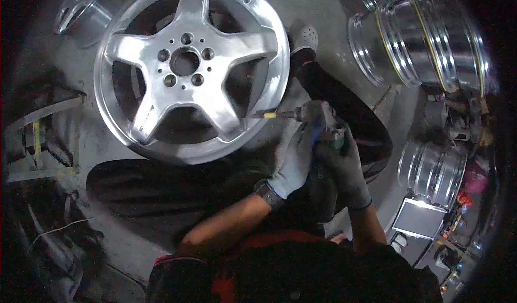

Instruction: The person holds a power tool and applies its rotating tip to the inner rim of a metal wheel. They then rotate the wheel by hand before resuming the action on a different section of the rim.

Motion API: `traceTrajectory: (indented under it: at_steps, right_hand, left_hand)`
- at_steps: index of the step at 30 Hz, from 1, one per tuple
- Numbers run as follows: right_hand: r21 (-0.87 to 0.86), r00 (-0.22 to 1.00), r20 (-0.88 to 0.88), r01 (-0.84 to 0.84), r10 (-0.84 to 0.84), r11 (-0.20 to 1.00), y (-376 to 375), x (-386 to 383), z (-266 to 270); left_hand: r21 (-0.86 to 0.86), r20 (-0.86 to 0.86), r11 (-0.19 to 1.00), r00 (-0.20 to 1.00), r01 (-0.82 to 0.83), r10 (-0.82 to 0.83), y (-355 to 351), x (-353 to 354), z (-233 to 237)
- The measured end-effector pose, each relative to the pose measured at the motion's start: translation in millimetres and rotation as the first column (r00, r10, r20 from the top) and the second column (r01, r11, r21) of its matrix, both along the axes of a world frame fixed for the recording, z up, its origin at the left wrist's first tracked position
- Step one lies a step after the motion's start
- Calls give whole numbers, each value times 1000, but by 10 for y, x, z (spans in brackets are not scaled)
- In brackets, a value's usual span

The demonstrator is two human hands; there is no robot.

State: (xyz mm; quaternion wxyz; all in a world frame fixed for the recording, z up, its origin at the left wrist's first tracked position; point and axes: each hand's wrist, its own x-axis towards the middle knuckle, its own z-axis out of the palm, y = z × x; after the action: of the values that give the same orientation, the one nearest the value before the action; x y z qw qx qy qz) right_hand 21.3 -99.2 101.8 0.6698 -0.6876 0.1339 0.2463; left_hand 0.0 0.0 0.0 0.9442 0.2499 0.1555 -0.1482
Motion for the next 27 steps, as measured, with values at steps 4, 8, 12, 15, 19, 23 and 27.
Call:
traceTrajectory:
  at_steps: [4, 8, 12, 15, 19, 23, 27]
  right_hand:
    - [-94, 967, 254, 9, 15, 996, 18, 18, 192]
    - [-67, 915, 379, 174, -136, 983, -197, 1, 417]
    - [72, 861, 465, 197, -207, 978, -190, -29, 545]
    - [-100, 854, 495, 240, -161, 966, 50, -141, 522]
    - [451, 900, 70, 356, -430, 819, 441, -472, 53]
    - [261, 913, 207, 294, -351, 920, 658, -972, -70]
    - [414, 943, -41, 317, -331, 853, 435, -1207, -202]
  left_hand:
    - [231, 220, 969, 966, 82, -134, 209, 248, 405]
    - [669, 688, 608, 666, -428, -287, 270, 359, 952]
    - [238, 464, 961, 854, 138, -238, 381, 229, 1205]
    - [526, 481, 849, 840, -48, -251, 423, 87, 1039]
    - [718, 459, 691, 803, -83, -380, 800, -126, 530]
    - [675, 224, 711, 864, 197, -452, 1062, -332, 830]
    - [471, -75, 711, 826, 523, -558, 1153, -469, 836]
